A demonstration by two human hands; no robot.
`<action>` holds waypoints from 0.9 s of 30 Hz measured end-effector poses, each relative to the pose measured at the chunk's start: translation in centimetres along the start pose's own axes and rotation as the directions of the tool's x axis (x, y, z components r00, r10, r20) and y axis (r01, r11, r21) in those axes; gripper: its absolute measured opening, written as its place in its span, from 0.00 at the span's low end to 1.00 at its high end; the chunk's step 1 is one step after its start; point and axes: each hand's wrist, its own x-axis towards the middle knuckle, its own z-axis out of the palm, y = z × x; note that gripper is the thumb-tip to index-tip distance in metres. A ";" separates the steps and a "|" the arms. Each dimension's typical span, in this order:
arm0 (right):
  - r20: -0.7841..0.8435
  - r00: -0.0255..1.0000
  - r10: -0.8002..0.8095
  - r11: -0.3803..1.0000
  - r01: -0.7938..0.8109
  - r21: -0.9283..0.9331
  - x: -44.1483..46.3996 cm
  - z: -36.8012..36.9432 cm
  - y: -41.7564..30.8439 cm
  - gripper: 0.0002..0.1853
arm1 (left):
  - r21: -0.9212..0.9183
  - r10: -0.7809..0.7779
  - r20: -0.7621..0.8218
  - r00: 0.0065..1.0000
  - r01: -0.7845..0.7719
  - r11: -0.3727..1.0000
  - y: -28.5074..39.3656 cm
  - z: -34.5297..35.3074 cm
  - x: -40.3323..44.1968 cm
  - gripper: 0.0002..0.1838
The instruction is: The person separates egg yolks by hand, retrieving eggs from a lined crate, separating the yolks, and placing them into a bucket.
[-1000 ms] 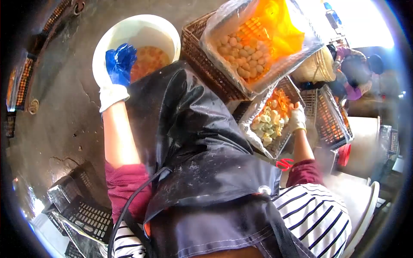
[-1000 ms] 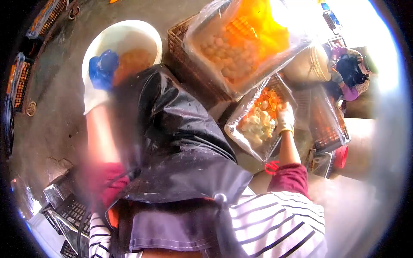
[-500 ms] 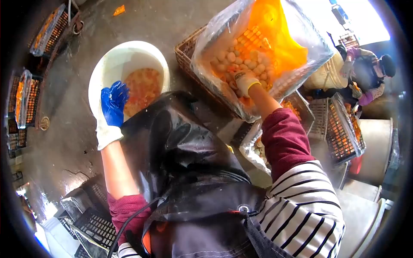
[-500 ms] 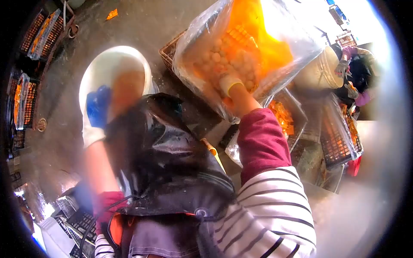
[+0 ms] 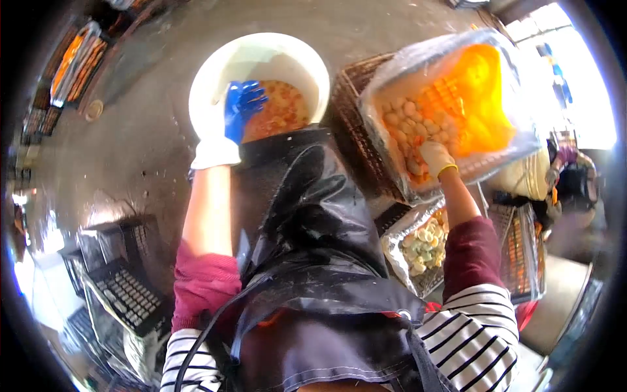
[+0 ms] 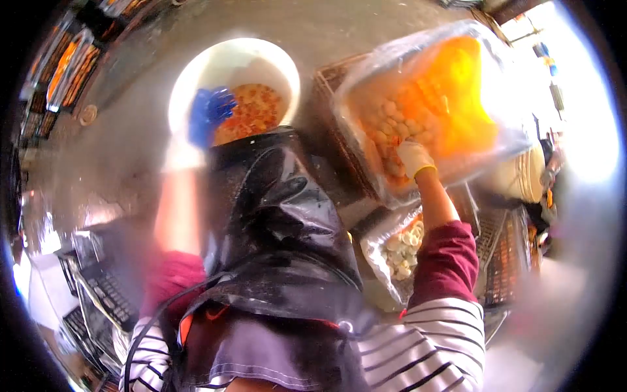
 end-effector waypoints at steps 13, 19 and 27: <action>-0.307 0.916 0.257 -0.424 0.393 0.816 9.5 -21.9 -16.9 0.14 | 0.085 -0.020 0.027 0.999 0.018 0.996 0.4 -0.3 -0.6 0.18; -0.370 0.927 -0.063 -0.390 0.319 0.864 9.9 -23.2 -18.3 0.11 | 0.153 -0.033 0.131 0.991 0.013 0.988 -1.6 0.9 0.2 0.23; -0.644 0.753 -0.134 0.543 0.600 0.588 6.5 -29.3 -24.1 0.16 | -0.141 0.214 0.104 0.971 -0.199 0.970 -0.7 0.6 -2.5 0.14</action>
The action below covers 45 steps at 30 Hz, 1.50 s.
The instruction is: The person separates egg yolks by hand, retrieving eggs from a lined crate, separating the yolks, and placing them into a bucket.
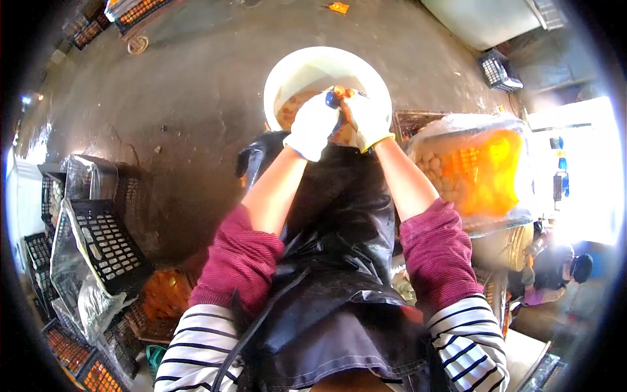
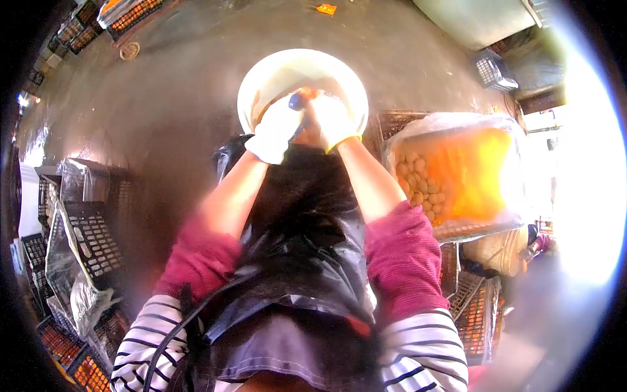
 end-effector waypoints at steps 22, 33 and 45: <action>0.333 0.943 0.010 -0.062 -0.332 0.941 1.2 -1.5 -2.4 0.14 | -0.244 -0.237 -0.247 0.940 0.177 0.954 5.0 0.1 0.0 0.18; -0.055 0.996 0.071 0.859 -0.033 0.511 3.3 5.0 9.1 0.09 | 0.168 0.045 -0.078 0.996 -0.032 0.985 2.5 -0.7 1.2 0.15; -0.104 0.993 0.057 0.998 -0.058 -0.007 3.9 3.6 9.3 0.14 | 0.250 0.012 -0.008 1.000 -0.009 0.968 1.4 -0.2 2.4 0.14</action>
